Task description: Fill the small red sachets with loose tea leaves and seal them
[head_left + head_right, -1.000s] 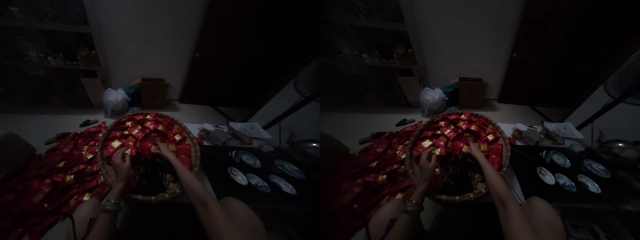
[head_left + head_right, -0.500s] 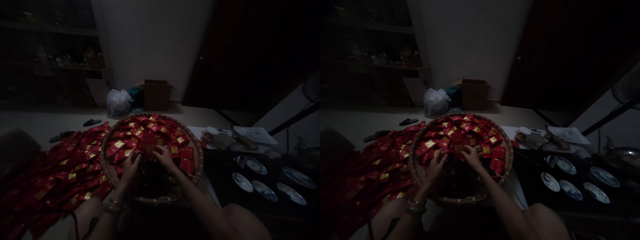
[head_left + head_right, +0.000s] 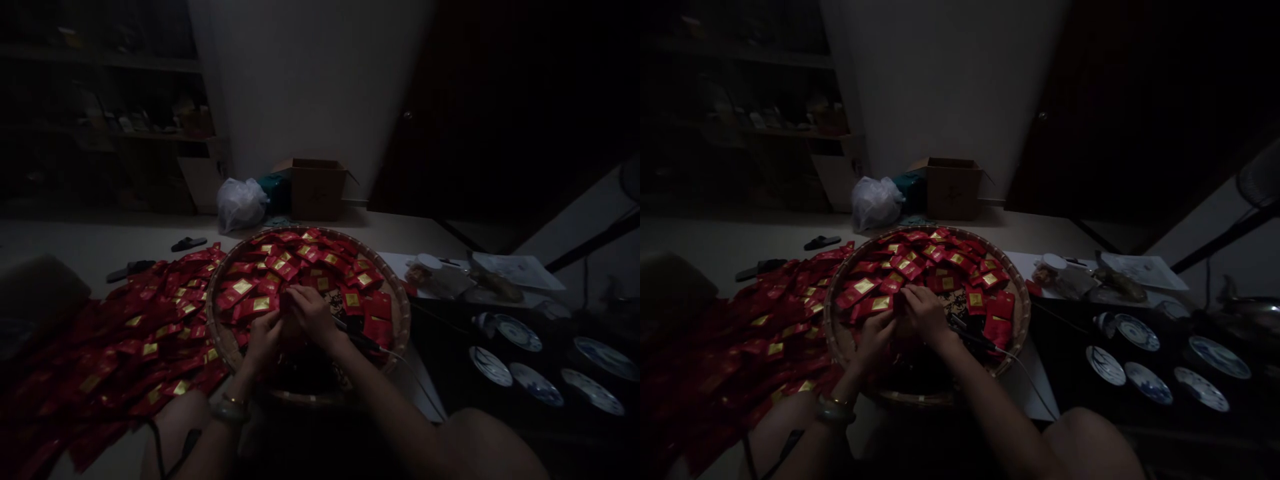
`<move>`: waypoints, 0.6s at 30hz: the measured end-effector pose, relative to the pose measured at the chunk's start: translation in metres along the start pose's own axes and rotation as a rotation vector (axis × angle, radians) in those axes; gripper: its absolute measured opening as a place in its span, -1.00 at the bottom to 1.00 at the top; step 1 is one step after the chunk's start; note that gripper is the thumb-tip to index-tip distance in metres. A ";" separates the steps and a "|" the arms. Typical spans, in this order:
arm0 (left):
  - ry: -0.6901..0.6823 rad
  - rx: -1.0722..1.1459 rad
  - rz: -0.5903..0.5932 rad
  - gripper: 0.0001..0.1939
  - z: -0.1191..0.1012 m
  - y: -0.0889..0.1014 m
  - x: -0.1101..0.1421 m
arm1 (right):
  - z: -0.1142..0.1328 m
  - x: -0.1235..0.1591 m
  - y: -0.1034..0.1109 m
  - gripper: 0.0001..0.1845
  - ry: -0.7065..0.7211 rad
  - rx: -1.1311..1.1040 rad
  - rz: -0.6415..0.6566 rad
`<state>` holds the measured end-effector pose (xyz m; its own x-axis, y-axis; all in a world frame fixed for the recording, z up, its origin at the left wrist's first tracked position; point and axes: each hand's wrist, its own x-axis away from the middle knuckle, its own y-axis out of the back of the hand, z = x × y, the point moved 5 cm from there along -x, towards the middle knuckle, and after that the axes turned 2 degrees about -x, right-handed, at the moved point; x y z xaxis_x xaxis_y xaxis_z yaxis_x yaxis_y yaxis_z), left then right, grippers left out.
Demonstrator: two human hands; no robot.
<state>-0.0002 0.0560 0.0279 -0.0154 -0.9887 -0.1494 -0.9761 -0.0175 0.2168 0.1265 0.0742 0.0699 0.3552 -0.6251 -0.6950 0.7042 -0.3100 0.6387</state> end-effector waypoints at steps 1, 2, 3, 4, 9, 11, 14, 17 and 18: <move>0.000 0.003 0.003 -0.70 0.002 0.000 0.000 | 0.000 0.002 0.000 -0.64 0.009 0.007 -0.023; 0.000 0.005 0.004 -0.70 0.003 -0.001 -0.001 | 0.000 0.004 -0.001 -0.65 0.022 0.010 -0.039; 0.002 0.007 0.004 -0.69 0.005 -0.001 -0.001 | 0.000 0.006 -0.002 -0.65 0.035 0.009 -0.046; 0.002 0.008 0.001 -0.68 0.006 -0.001 -0.001 | 0.000 0.008 -0.003 -0.65 0.045 0.005 -0.047; -0.022 -0.008 0.005 -0.67 0.007 -0.001 -0.001 | -0.004 0.009 -0.003 -0.66 0.023 -0.061 -0.033; -0.032 -0.044 0.015 -0.68 0.006 -0.001 0.000 | -0.008 0.006 0.000 -0.72 -0.049 -0.092 -0.030; -0.031 -0.112 0.007 -0.67 0.006 0.000 0.002 | -0.011 0.003 0.005 -0.80 -0.130 -0.094 0.031; -0.036 -0.166 -0.016 -0.67 0.005 0.001 0.001 | -0.006 0.003 0.010 -0.85 -0.088 -0.022 0.104; -0.045 -0.186 -0.027 -0.68 0.005 0.001 0.001 | -0.003 0.004 0.012 -0.86 -0.068 0.014 0.108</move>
<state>-0.0021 0.0558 0.0232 -0.0037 -0.9798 -0.2000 -0.9193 -0.0754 0.3863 0.1383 0.0699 0.0735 0.3857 -0.7028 -0.5978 0.6549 -0.2478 0.7139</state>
